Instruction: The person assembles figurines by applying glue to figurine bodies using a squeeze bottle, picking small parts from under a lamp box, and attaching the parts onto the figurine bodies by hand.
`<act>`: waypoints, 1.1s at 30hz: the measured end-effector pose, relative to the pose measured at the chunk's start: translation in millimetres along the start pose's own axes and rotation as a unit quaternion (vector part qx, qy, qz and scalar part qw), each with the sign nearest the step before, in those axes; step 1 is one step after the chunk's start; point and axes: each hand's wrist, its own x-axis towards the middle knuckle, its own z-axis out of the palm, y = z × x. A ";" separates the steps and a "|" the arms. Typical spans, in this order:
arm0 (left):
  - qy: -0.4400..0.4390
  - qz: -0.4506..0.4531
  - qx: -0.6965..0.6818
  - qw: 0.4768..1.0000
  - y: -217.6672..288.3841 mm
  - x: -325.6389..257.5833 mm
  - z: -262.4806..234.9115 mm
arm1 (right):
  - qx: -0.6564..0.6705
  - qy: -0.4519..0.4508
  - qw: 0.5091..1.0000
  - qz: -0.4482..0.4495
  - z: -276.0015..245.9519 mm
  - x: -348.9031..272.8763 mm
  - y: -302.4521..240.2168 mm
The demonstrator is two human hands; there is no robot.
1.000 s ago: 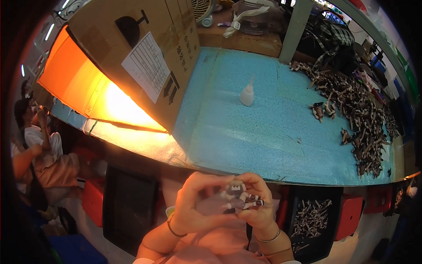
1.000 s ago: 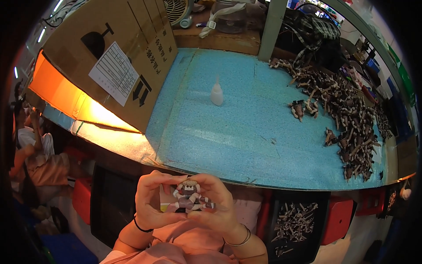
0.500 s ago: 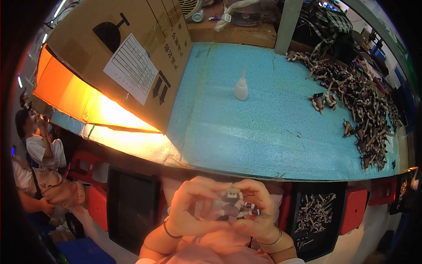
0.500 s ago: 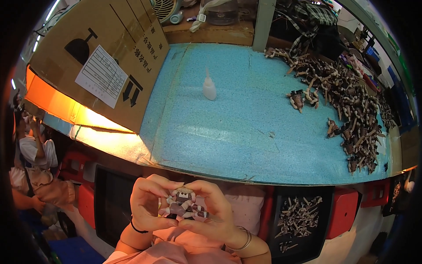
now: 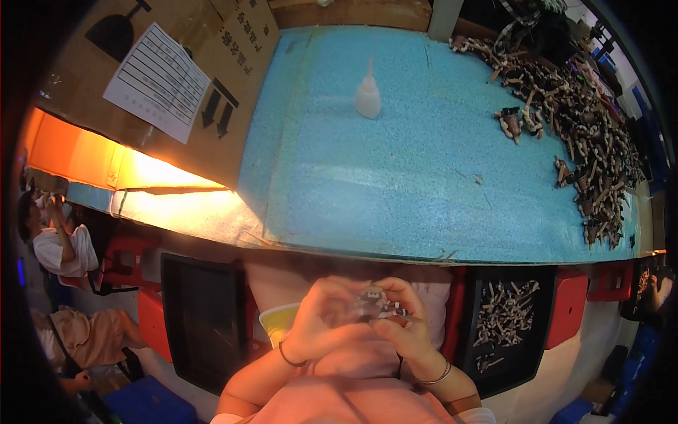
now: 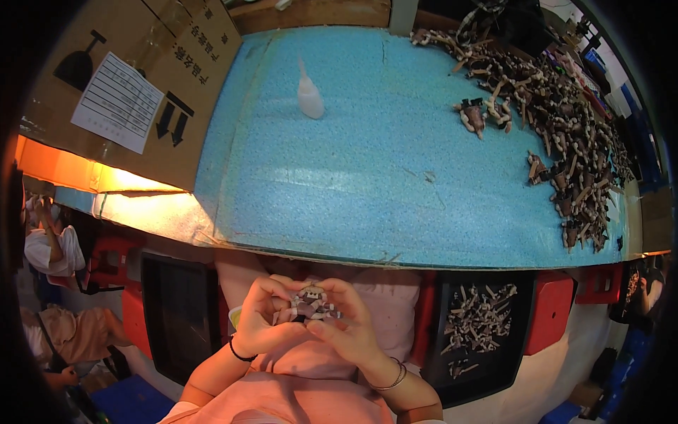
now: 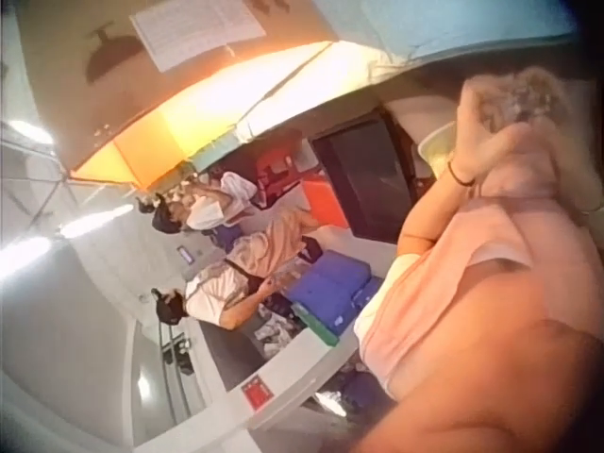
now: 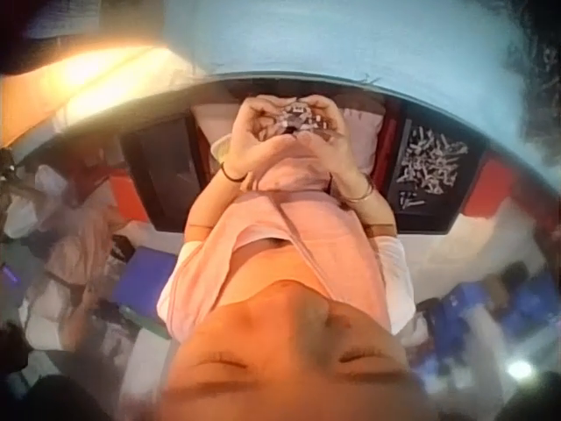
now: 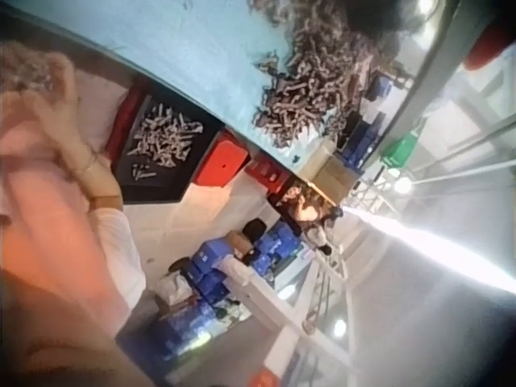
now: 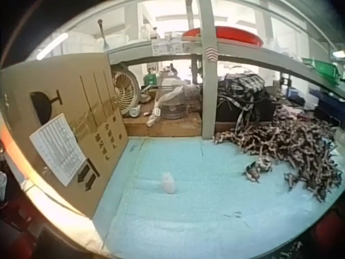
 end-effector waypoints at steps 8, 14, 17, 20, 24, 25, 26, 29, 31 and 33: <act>-0.074 0.090 0.174 0.978 -2.9 3.9 -1.2 | -0.025 -0.027 0.998 -0.046 -12.7 -7.9 1.3; -0.080 0.171 0.258 0.947 11.6 10.4 -0.7 | -0.028 -0.039 0.998 -0.051 -6.3 -9.7 -7.5; -0.090 0.192 0.273 0.938 10.8 12.0 -3.0 | -0.033 -0.036 0.998 -0.046 -2.4 -9.5 -13.1; -0.086 0.172 0.266 0.944 13.4 9.2 -1.5 | -0.024 -0.038 0.998 -0.054 -2.1 -10.0 -14.3; -0.078 0.205 0.270 0.938 12.1 8.5 -0.5 | -0.039 -0.051 0.996 -0.063 -1.6 -9.4 -16.6; -0.073 0.184 0.265 0.944 13.1 5.9 0.2 | -0.042 -0.048 0.996 -0.060 -1.5 -10.0 -16.4; -0.069 0.164 0.260 0.949 13.6 4.6 0.6 | -0.044 -0.045 0.996 -0.058 -1.5 -10.5 -16.3; -0.074 0.206 0.277 0.936 11.3 7.9 -2.0 | -0.044 -0.051 0.996 -0.054 -1.4 -10.2 -16.5; -0.074 0.196 0.275 0.938 13.7 6.8 -1.2 | -0.040 -0.047 0.997 -0.053 -1.0 -11.3 -15.0; -0.075 0.185 0.272 0.941 13.1 7.5 -1.3 | -0.035 -0.042 0.997 -0.052 -0.8 -11.5 -14.5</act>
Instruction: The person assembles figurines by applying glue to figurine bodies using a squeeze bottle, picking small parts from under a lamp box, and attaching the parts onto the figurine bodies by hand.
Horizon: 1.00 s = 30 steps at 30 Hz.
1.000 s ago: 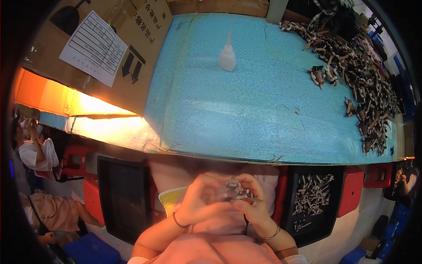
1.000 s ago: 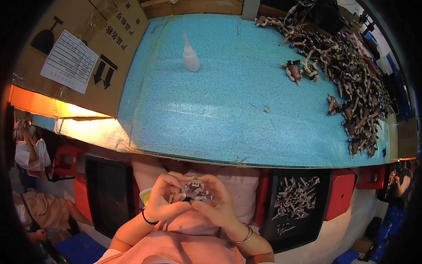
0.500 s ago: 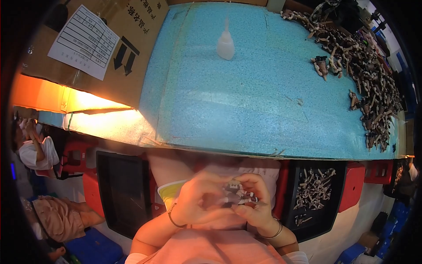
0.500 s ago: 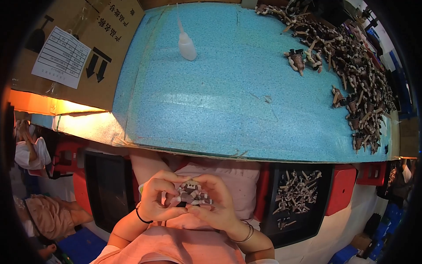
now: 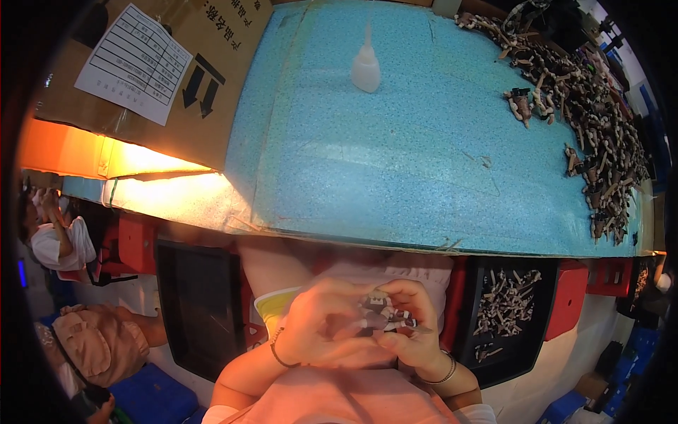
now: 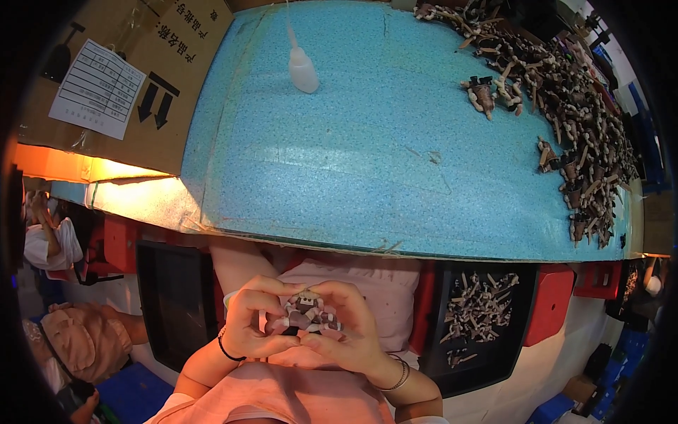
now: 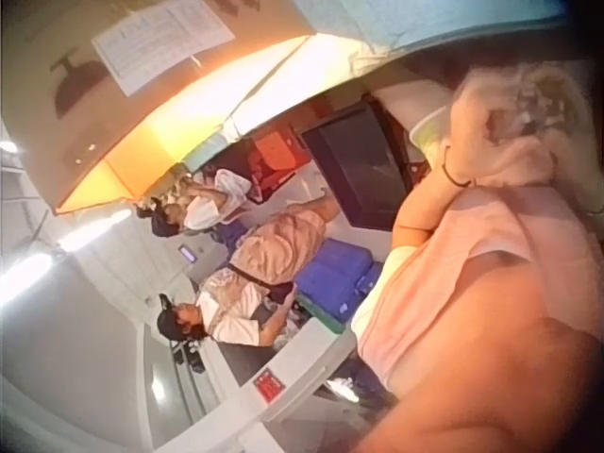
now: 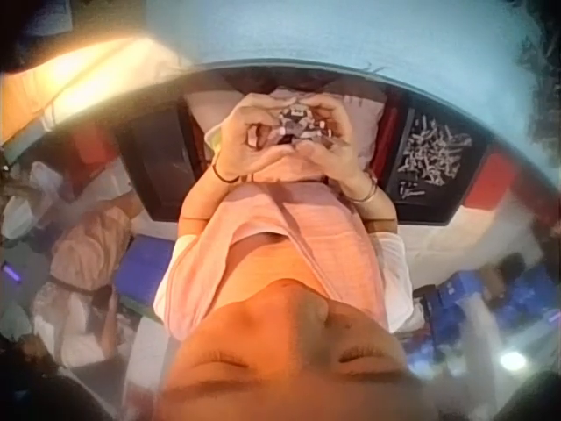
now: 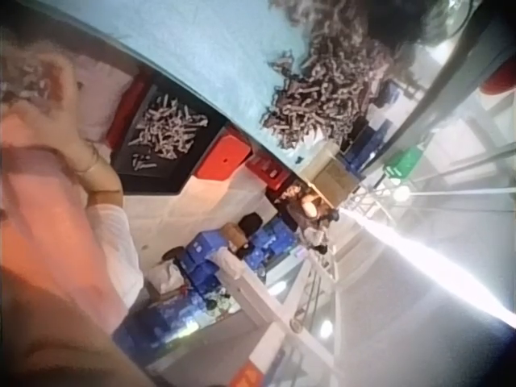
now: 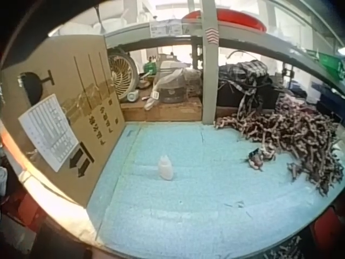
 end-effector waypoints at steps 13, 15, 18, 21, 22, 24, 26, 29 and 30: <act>0.002 -0.004 -0.013 1.000 -1.6 -3.8 1.6 | -0.005 0.012 1.000 0.010 1.6 -0.2 3.2; -0.001 -0.006 -0.018 1.000 -2.4 -4.4 1.5 | -0.005 0.015 1.000 0.015 2.7 -0.5 3.0; 0.008 0.025 -0.018 1.000 -3.7 -5.2 1.0 | -0.003 0.016 1.000 0.011 4.2 0.4 3.0; -0.002 0.013 -0.017 1.000 -0.6 -7.6 0.9 | -0.002 0.010 1.000 0.007 3.6 -0.5 2.9; 0.004 -0.007 -0.039 0.999 0.7 -9.5 2.0 | -0.002 0.007 1.000 0.007 3.0 -1.0 3.4; 0.010 -0.026 -0.060 0.998 1.9 -11.9 4.4 | -0.002 0.004 1.000 0.007 3.5 -1.5 3.0; 0.032 -0.038 -0.116 0.992 1.5 -12.3 8.0 | -0.018 0.024 0.999 0.013 6.7 -0.9 0.3; 0.042 -0.008 -0.135 0.990 0.0 -8.7 10.4 | -0.010 0.025 0.999 0.023 7.4 1.1 -2.6; 0.042 -0.008 -0.135 0.990 0.3 -8.9 9.9 | -0.011 0.026 0.999 0.023 6.7 2.0 -3.2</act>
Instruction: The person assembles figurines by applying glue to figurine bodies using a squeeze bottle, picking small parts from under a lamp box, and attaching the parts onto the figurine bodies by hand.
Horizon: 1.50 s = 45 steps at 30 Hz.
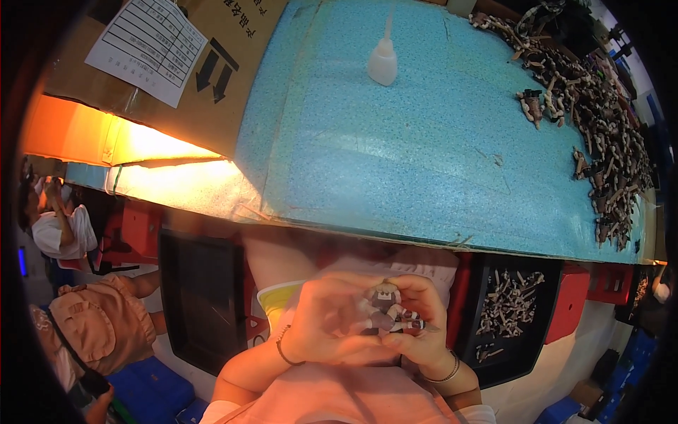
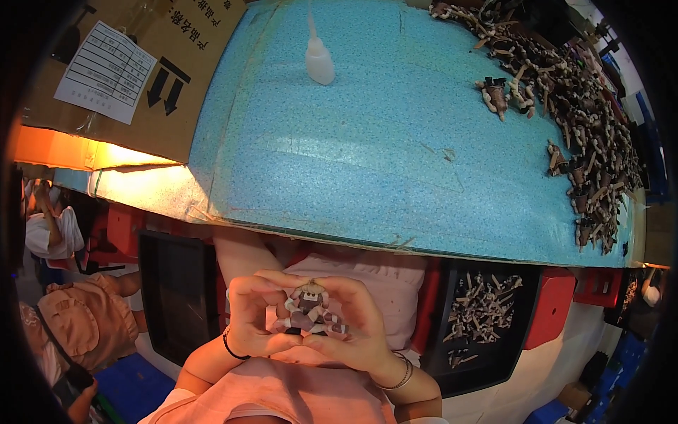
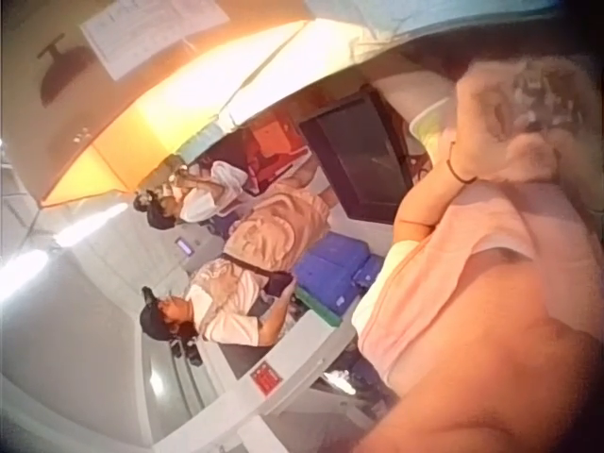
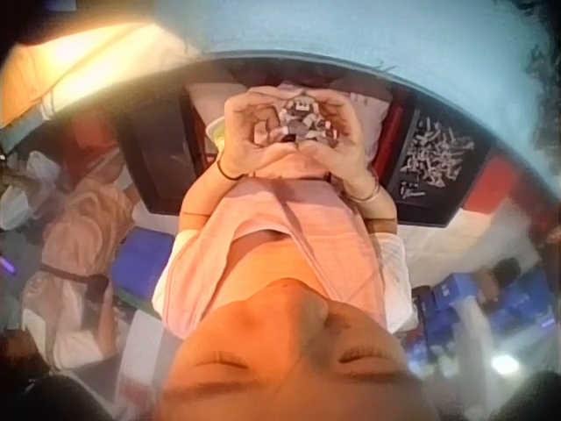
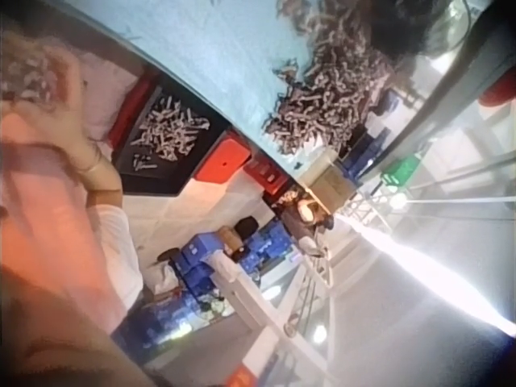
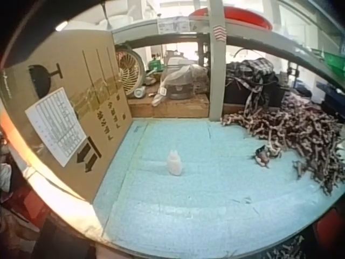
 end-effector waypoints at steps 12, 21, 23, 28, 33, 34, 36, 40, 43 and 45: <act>0.017 -0.058 0.012 0.998 -0.3 -3.9 -3.3 | 0.023 -0.042 0.999 -0.019 -3.4 3.0 7.6; 0.040 -0.142 -0.070 0.987 0.3 -13.4 -2.6 | 0.003 -0.035 0.999 0.005 0.0 -1.0 6.1; 0.025 -0.124 -0.047 0.991 -5.2 -11.2 -3.1 | 0.016 -0.023 0.999 0.021 0.0 0.4 3.4; -0.032 -0.142 -0.004 0.989 -11.3 -4.0 2.1 | -0.054 0.092 0.993 0.052 -25.6 -14.5 3.2; -0.053 -0.197 0.079 0.976 -21.8 -13.4 1.2 | -0.174 0.333 0.926 0.024 -99.6 -63.0 28.6; -0.065 -0.193 0.070 0.976 -23.6 -14.8 3.0 | -0.207 0.390 0.897 0.011 -117.3 -74.8 27.1; -0.102 -0.201 0.088 0.970 -26.1 -15.9 6.6 | -0.258 0.454 0.852 -0.030 -151.6 -97.5 21.4; -0.163 -0.173 0.114 0.965 -26.3 -12.4 12.1 | -0.454 0.543 0.706 -0.029 -198.9 -135.9 15.5; -0.129 -0.182 0.114 0.968 -20.4 -12.6 13.2 | -0.356 0.584 0.728 -0.047 -183.5 -129.8 -1.3; -0.104 -0.208 0.109 0.967 -14.1 -16.6 12.6 | 0.009 0.461 0.872 -0.166 -150.9 -106.9 -24.3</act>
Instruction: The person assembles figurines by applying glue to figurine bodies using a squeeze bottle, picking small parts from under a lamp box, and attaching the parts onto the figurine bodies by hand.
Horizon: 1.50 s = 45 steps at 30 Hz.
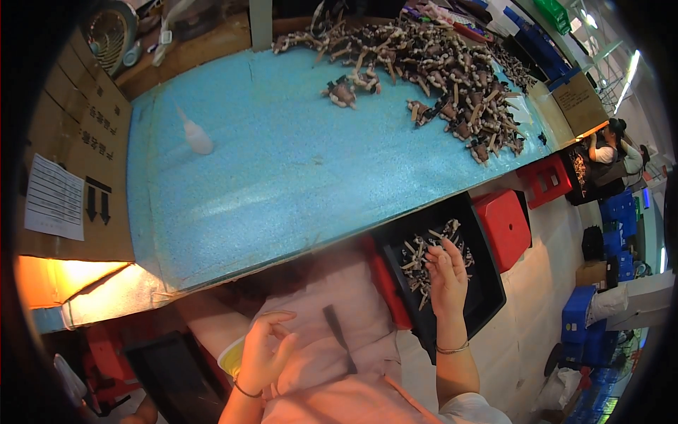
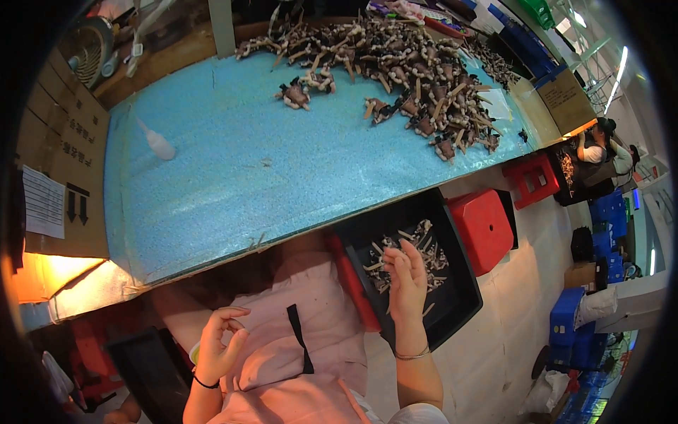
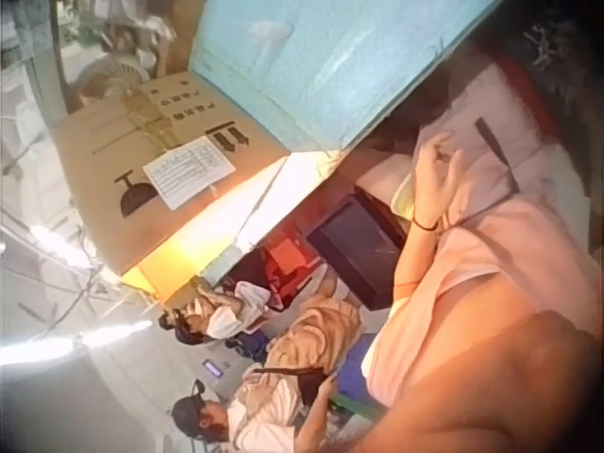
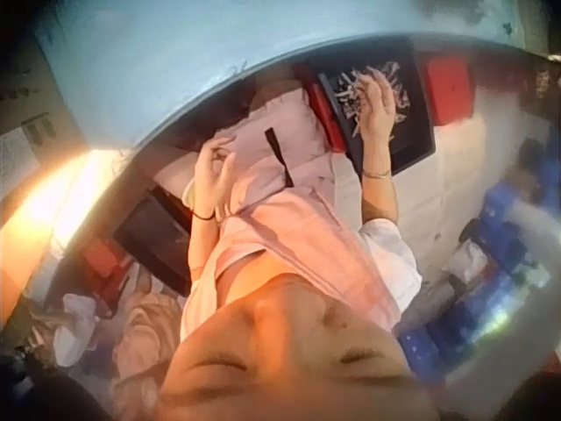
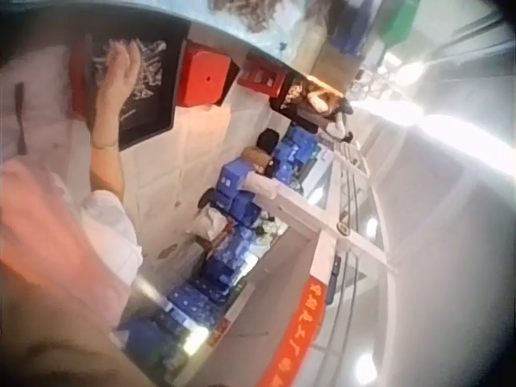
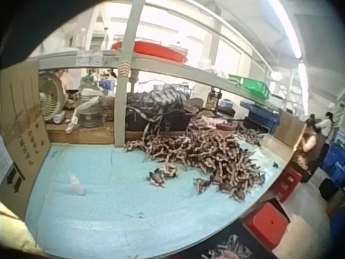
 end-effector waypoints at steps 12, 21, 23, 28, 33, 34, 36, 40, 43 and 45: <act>0.041 -0.039 -0.015 0.998 12.6 -29.5 -39.5 | 0.195 -0.256 0.946 0.027 135.2 -22.0 -48.0; 0.093 0.219 0.106 0.965 80.2 -1.2 -49.7 | 0.146 -0.444 0.881 0.078 211.5 -68.1 -31.9; 0.102 0.216 0.088 0.967 92.4 -0.3 -48.9 | 0.146 -0.536 0.831 0.012 220.0 -78.5 -25.5; 0.107 0.246 0.076 0.961 94.4 -20.9 -47.3 | 0.136 -0.579 0.804 -0.014 220.3 -93.7 -14.5; 0.121 0.265 0.075 0.954 87.0 -39.7 -42.0 | 0.133 -0.579 0.804 -0.014 214.0 -111.5 -13.6; 0.121 0.264 0.074 0.954 87.2 -41.1 -40.7 | 0.128 -0.582 0.803 -0.032 212.2 -113.4 -13.9; 0.136 0.280 0.097 0.945 88.1 -42.3 -38.3 | 0.108 -0.576 0.809 -0.046 208.4 -118.0 -15.7; 0.143 0.279 0.094 0.945 91.3 -42.1 -34.7 | 0.042 -0.569 0.813 -0.118 204.3 -119.4 -18.8; 0.140 0.285 0.109 0.942 91.5 -40.3 -34.7 | 0.041 -0.550 0.828 -0.101 200.3 -121.2 -19.3; 0.140 0.280 0.155 0.937 92.8 -38.6 -35.8 | 0.060 -0.529 0.843 -0.078 198.7 -123.5 -19.7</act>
